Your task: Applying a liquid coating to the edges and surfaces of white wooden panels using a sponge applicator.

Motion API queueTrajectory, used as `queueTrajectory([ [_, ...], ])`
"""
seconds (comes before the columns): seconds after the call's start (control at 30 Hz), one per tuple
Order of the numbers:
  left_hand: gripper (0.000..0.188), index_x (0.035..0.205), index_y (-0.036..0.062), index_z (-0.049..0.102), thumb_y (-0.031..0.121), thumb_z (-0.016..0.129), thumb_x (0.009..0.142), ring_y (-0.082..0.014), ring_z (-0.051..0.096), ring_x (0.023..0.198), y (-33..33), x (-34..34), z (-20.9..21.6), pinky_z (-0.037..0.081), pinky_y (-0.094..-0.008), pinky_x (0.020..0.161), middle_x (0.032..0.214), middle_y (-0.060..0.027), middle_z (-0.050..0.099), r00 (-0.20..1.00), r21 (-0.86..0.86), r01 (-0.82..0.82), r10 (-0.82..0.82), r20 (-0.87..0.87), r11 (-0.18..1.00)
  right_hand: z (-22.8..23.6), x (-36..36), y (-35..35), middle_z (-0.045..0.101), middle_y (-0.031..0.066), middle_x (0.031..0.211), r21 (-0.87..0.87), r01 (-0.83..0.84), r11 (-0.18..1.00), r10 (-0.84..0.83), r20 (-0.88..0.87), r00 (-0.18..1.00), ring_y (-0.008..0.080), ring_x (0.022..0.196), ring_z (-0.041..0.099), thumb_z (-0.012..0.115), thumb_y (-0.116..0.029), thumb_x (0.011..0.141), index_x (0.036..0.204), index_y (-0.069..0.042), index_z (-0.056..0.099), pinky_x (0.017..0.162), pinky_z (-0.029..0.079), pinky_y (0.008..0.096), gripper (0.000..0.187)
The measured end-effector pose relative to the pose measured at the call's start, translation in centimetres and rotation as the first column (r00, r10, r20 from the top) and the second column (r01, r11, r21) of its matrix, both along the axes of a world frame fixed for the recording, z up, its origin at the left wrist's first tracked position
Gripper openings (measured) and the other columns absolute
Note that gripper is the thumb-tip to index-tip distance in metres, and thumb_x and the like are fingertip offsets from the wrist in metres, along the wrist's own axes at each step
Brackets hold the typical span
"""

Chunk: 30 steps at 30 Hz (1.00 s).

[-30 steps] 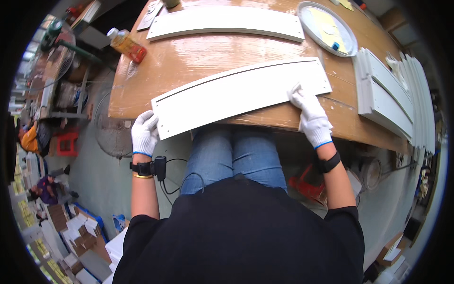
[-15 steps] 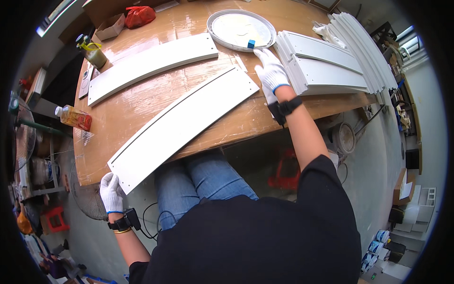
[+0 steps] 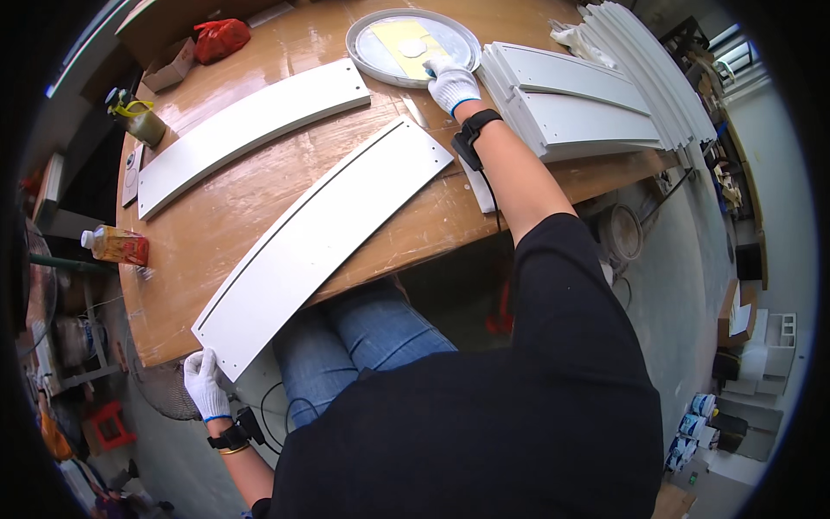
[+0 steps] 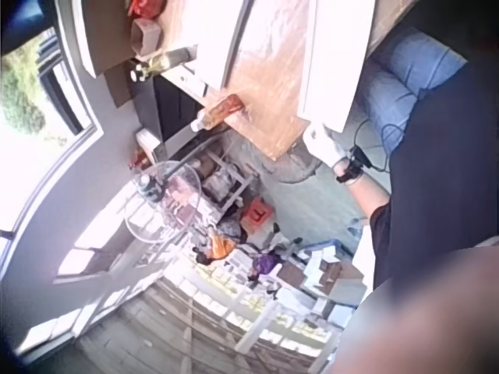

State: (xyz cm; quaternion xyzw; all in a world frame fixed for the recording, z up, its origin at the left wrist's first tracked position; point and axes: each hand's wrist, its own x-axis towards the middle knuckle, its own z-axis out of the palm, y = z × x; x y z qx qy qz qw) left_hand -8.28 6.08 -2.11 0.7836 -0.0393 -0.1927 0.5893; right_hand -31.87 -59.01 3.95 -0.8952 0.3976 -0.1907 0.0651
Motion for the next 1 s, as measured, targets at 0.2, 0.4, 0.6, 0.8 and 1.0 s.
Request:
queueTrajectory([
  [0.2, 0.024, 0.104, 0.0041, 0.059, 0.028, 0.058, 0.100, -0.0099, 0.062, 0.078, 0.6, -0.6, -0.7, 0.051, -0.0232, 0.065, 0.093, -0.0040, 0.065, 0.988, -0.042, 0.040, -0.046, -0.150, 0.998, 2.2, -0.4, 3.4, 0.069, 0.0159, 0.105, 0.144, -0.014, 0.990, -0.035, 0.332, 0.943, 0.0281, 0.097, 0.066, 0.076, -0.019, 0.075, 0.110, -0.004, 0.069, 0.088, 0.051, 0.0356, 0.039],
  [0.4, 0.036, 0.112, -0.0029, 0.062, 0.030, 0.052, 0.103, -0.0067, 0.059, 0.080, 0.4, -0.8, -0.8, 0.048, -0.0225, 0.066, 0.092, -0.0054, 0.066, 0.983, -0.065, 0.167, -0.171, -0.059, 0.984, 2.1, 0.9, 7.2, 0.068, 0.0068, 0.097, 0.479, -0.295, 0.827, 0.099, 0.392, 0.915, 0.0154, 0.087, 0.062, 0.075, -0.017, 0.077, 0.112, -0.002, 0.068, 0.082, 0.050, 0.0273, 0.039],
  [0.6, 0.031, 0.118, -0.0051, 0.059, 0.021, 0.052, 0.102, -0.0166, 0.065, 0.095, 0.0, -0.7, -2.5, 0.052, -0.0303, 0.085, 0.106, -0.0098, 0.067, 0.934, -0.434, 0.012, -0.165, -0.317, 0.901, 6.1, 7.9, 22.8, 0.065, 0.0064, 0.099, 0.729, -0.538, 0.422, 0.342, 0.422, 0.840, 0.0106, 0.087, 0.061, 0.071, -0.015, 0.084, 0.126, 0.002, 0.058, 0.076, 0.051, 0.0243, 0.047],
  [0.8, 0.034, 0.123, -0.0037, 0.056, 0.023, 0.050, 0.103, -0.0208, 0.065, 0.104, 1.1, -0.6, -2.5, 0.056, -0.0353, 0.086, 0.114, -0.0125, 0.065, 0.889, -0.481, -0.053, -0.179, -0.422, 0.875, 5.0, 15.3, 34.3, 0.065, 0.0093, 0.107, 0.695, -0.636, 0.337, 0.618, 0.346, 0.705, 0.0159, 0.098, 0.064, 0.070, -0.009, 0.082, 0.122, 0.002, 0.059, 0.089, 0.052, 0.0285, 0.043],
  [1.0, 0.036, 0.121, 0.0004, 0.057, 0.030, 0.045, 0.104, -0.0223, 0.070, 0.087, 1.1, -1.0, -1.5, 0.059, -0.0350, 0.078, 0.102, -0.0131, 0.068, 0.839, -0.481, -0.040, -0.231, -0.492, 0.876, 3.2, 17.2, 42.6, 0.065, 0.0062, 0.098, 0.671, -0.718, 0.182, 0.666, 0.454, 0.592, 0.0122, 0.091, 0.063, 0.070, -0.011, 0.084, 0.122, -0.001, 0.061, 0.083, 0.052, 0.0278, 0.041],
])
